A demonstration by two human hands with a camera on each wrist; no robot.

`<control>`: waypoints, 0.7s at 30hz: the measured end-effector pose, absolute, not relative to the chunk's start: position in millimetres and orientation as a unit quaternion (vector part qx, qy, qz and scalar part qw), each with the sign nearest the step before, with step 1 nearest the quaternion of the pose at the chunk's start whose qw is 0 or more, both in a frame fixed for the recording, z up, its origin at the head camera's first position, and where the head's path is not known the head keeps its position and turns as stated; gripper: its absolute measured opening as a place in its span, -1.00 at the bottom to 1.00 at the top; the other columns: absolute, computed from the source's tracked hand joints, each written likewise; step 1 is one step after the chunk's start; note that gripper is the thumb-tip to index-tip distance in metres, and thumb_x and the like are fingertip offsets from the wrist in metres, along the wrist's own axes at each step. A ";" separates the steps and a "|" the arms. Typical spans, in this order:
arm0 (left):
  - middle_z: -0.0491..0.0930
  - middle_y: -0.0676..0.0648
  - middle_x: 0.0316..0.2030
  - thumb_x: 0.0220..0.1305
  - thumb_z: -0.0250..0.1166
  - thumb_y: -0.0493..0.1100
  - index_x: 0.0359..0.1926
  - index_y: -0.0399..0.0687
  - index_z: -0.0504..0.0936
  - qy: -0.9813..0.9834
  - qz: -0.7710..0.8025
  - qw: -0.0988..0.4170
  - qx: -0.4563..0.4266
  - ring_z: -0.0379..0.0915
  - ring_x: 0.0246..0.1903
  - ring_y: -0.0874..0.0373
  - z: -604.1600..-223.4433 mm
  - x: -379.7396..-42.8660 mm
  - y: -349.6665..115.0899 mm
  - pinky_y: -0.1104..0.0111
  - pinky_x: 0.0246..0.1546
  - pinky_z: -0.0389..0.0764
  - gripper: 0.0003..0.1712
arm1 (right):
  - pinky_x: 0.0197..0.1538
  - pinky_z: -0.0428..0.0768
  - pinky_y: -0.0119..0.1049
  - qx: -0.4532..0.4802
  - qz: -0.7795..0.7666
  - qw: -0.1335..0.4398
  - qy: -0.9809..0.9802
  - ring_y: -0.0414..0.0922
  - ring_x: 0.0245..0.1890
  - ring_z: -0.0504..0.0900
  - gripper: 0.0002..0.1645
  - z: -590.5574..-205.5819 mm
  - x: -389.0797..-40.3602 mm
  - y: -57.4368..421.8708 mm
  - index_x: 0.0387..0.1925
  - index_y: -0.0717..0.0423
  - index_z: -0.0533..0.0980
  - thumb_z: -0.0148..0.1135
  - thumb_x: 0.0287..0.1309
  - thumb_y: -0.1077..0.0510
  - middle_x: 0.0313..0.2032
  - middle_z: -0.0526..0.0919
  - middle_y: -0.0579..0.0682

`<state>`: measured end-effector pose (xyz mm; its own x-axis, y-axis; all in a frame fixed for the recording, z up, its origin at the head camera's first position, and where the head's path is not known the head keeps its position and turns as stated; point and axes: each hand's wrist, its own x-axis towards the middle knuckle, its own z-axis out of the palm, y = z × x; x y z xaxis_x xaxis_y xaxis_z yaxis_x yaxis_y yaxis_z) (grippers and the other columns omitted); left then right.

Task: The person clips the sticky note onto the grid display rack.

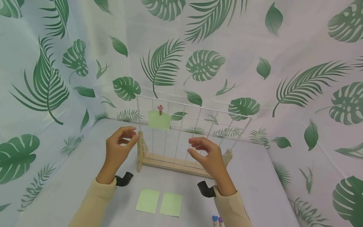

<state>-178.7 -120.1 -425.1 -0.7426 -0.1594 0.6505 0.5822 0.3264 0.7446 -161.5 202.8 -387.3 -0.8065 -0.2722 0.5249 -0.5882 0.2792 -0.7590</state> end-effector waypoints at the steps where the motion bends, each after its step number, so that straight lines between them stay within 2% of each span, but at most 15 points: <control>1: 0.82 -0.19 -0.14 0.27 0.54 -0.35 0.04 -0.26 0.76 -0.745 -0.565 0.321 -0.151 0.75 -0.21 0.03 -428.1 -175.9 -122.3 0.54 -0.27 0.68 -0.69 | 0.11 0.65 -0.54 0.276 0.535 0.148 -0.785 -0.34 -0.04 0.71 -0.63 -389.6 -160.2 204.5 0.03 0.41 0.67 0.40 0.18 0.58 -0.03 0.77 -0.08; 5: 0.80 -0.19 -0.01 0.28 0.52 -0.38 0.14 -0.24 0.74 -0.747 -0.576 0.275 -0.184 0.76 -0.10 -0.03 -436.5 -166.1 -128.1 0.44 -0.10 0.74 -0.61 | 0.13 0.64 -0.55 0.284 0.535 0.150 -0.782 -0.35 -0.01 0.70 -0.59 -397.2 -155.8 211.5 0.04 0.43 0.66 0.40 0.14 0.61 0.00 0.76 -0.25; 8: 0.79 -0.18 0.02 0.30 0.50 -0.38 0.21 -0.21 0.72 -0.752 -0.578 0.248 -0.196 0.75 -0.05 0.02 -440.5 -158.4 -131.0 0.39 -0.02 0.74 -0.55 | 0.14 0.63 -0.55 0.289 0.540 0.150 -0.776 -0.35 0.00 0.70 -0.57 -402.4 -152.7 216.7 0.04 0.46 0.64 0.39 0.10 0.65 0.01 0.75 -0.35; 16: 0.76 -0.20 0.10 0.32 0.46 -0.41 0.25 -0.31 0.67 -0.750 -0.595 0.204 -0.203 0.71 0.03 0.18 -451.8 -138.4 -133.3 0.43 0.05 0.71 -0.53 | 0.16 0.63 -0.54 0.286 0.559 0.145 -0.765 -0.34 0.02 0.71 -0.57 -419.6 -136.4 231.4 0.03 0.53 0.61 0.37 0.08 0.68 0.04 0.77 -0.21; 21: 0.74 -0.27 0.13 0.33 0.45 -0.43 0.28 -0.33 0.64 -0.749 -0.600 0.178 -0.217 0.68 0.07 0.24 -459.4 -132.3 -134.3 0.45 0.11 0.68 -0.50 | 0.15 0.63 -0.55 0.269 0.556 0.144 -0.773 -0.34 0.01 0.73 -0.56 -431.6 -125.9 241.9 0.04 0.52 0.61 0.36 0.08 0.68 0.04 0.77 -0.27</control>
